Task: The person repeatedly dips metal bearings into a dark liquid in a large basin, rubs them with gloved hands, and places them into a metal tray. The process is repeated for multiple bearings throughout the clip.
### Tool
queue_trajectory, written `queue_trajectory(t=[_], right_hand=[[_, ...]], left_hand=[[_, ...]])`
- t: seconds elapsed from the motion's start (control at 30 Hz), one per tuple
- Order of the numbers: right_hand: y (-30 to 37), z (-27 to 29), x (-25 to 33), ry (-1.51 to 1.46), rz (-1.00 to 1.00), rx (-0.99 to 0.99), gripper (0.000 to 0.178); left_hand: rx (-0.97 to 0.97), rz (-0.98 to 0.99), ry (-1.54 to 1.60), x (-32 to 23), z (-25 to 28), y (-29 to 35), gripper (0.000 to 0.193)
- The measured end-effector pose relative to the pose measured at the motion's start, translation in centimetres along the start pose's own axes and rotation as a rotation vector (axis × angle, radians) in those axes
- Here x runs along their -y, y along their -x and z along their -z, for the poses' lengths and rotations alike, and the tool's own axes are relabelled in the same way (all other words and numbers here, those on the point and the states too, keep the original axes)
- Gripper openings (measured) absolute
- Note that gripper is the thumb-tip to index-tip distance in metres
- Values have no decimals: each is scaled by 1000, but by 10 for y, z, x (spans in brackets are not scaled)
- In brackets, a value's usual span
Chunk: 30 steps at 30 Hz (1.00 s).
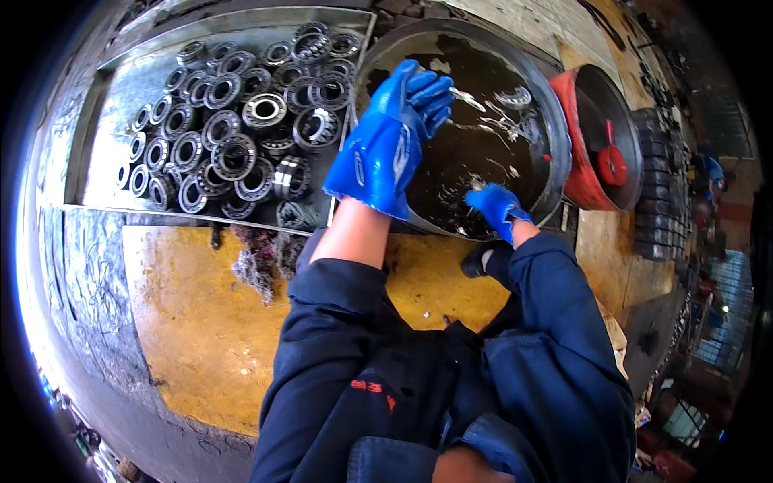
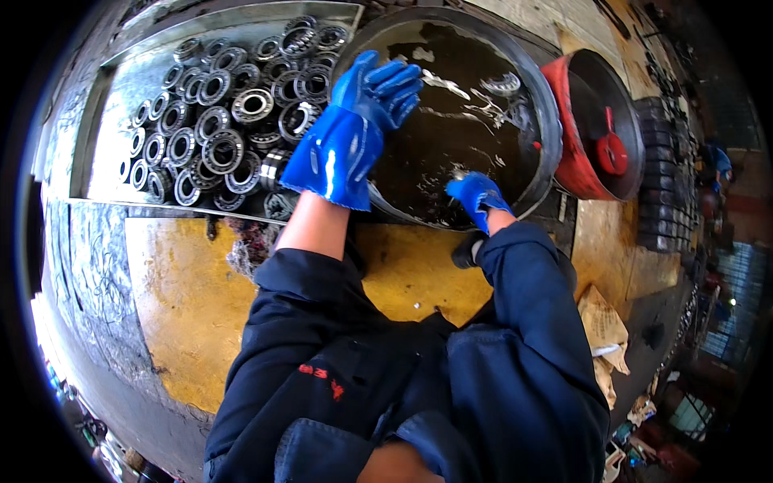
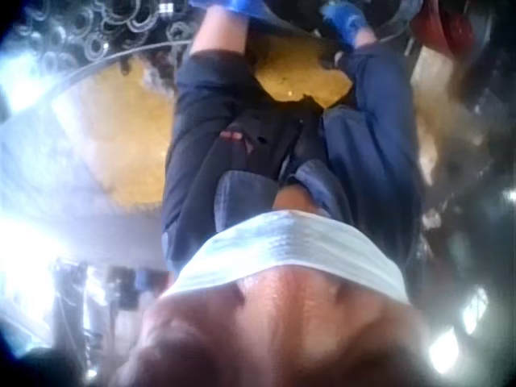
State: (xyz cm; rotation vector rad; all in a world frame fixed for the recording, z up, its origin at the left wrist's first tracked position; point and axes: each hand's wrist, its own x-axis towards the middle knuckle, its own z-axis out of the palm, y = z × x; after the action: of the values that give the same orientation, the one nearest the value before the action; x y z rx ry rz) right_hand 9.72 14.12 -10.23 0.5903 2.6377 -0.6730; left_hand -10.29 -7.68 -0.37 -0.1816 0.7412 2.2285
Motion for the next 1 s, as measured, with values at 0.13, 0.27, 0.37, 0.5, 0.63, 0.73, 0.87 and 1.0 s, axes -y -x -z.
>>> queue_trajectory(t=[0.13, 0.27, 0.37, 0.5, 0.63, 0.73, 0.87, 1.0], right_hand=[[-22, -14, -1, 832, 350, 339, 23], [-10, 12, 40, 788, 233, 348, 27], [-12, 17, -8, 145, 162, 247, 36], [3, 11, 8, 52, -163, 136, 44], [-5, 5, 36, 919, 369, 252, 26], [-5, 5, 42, 713, 333, 241, 28], [-8, -1, -14, -106, -155, 156, 28], [-18, -4, -5, 210, 122, 160, 22]], left_hand=[[-4, 63, -10, 7, -11, -5, 57], [11, 6, 1, 1, -3, 2, 56], [11, -13, 25, 6, -8, 2, 57], [-42, -10, -17, 3, -10, 4, 56], [64, -110, 4, 11, -4, 4, 56], [47, -67, -7, 9, 9, -7, 57], [44, -84, -19, 7, -8, 13, 60], [277, -231, 45, 28, 27, -15, 63]])
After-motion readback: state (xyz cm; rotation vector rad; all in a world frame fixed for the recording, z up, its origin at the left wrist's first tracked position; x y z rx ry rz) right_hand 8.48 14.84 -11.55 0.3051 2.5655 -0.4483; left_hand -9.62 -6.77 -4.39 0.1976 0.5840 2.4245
